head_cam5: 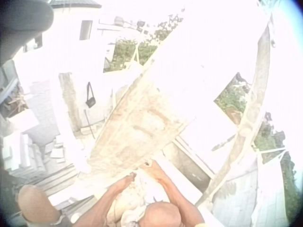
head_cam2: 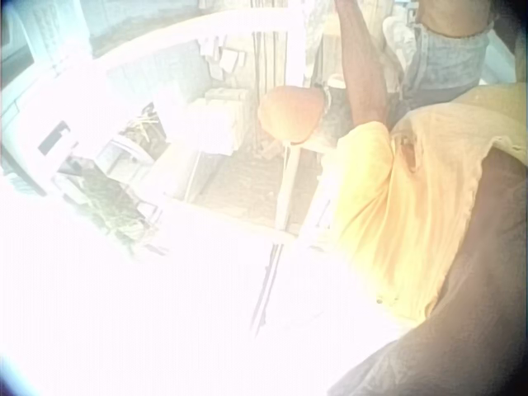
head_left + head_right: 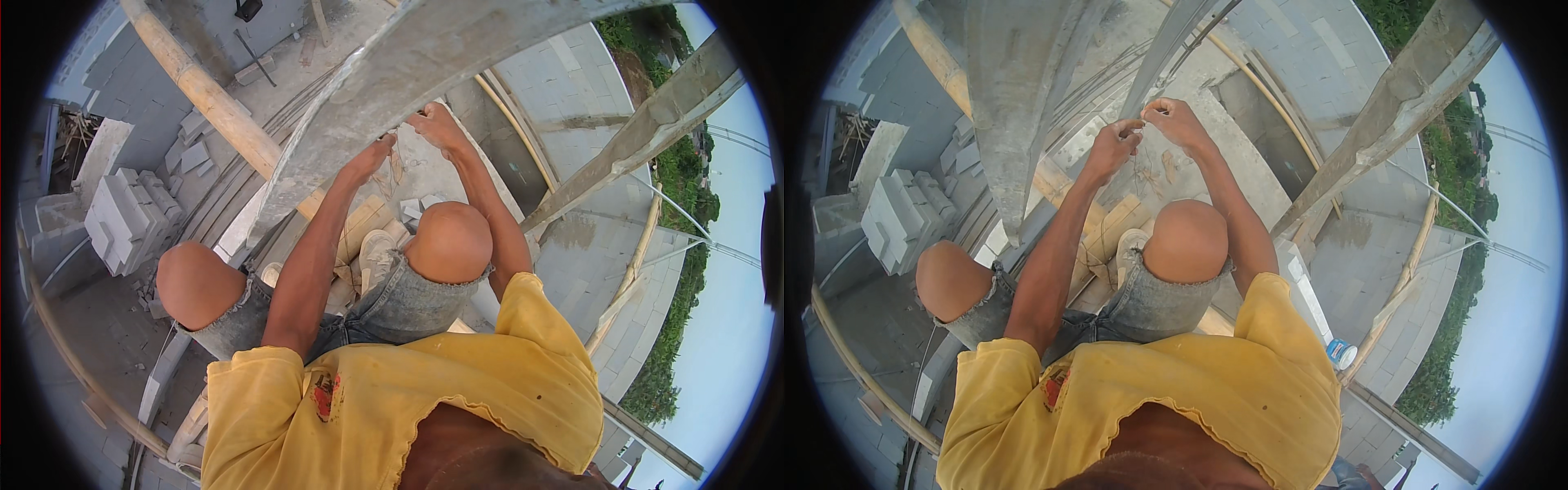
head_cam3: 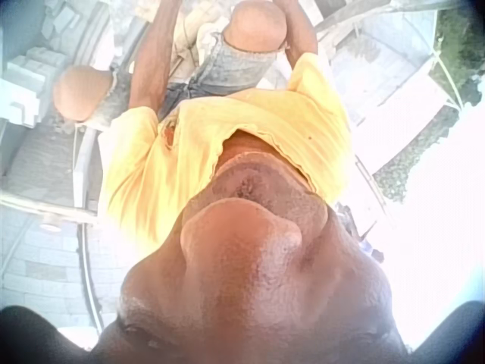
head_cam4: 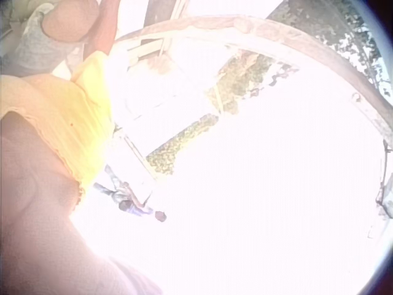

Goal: Installing and securing metal trim or support bars onto the wall of a construction site.

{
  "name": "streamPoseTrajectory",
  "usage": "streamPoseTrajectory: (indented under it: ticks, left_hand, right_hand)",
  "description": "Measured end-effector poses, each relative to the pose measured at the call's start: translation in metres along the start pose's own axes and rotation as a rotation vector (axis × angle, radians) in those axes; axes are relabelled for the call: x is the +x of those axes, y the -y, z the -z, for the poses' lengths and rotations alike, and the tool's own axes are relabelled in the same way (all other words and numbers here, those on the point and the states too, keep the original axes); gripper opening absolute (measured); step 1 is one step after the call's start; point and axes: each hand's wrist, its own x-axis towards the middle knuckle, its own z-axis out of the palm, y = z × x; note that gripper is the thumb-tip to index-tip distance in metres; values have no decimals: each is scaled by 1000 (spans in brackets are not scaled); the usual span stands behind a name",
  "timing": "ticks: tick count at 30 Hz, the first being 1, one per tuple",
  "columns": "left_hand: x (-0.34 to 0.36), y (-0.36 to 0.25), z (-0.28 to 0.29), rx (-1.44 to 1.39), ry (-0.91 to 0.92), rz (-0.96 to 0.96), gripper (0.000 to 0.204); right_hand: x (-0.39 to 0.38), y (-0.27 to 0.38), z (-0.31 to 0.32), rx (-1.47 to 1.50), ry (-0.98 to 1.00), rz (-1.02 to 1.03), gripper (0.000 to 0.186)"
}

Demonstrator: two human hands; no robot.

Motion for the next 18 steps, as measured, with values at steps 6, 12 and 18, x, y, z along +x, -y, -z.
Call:
streamPoseTrajectory:
  ticks: [6, 12, 18]
  left_hand:
    - [1, -14, -5, -500, -150, 78, 31]
    - [-3, -15, -4, -674, 24, 213, 33]
    - [-7, -14, 0, -539, -5, 293, 37]
  right_hand:
    - [3, -28, -9, 47, -106, 247, 20]
    - [2, -35, -17, 292, -135, 130, 20]
    - [-2, -28, -19, 328, -142, 192, 17]
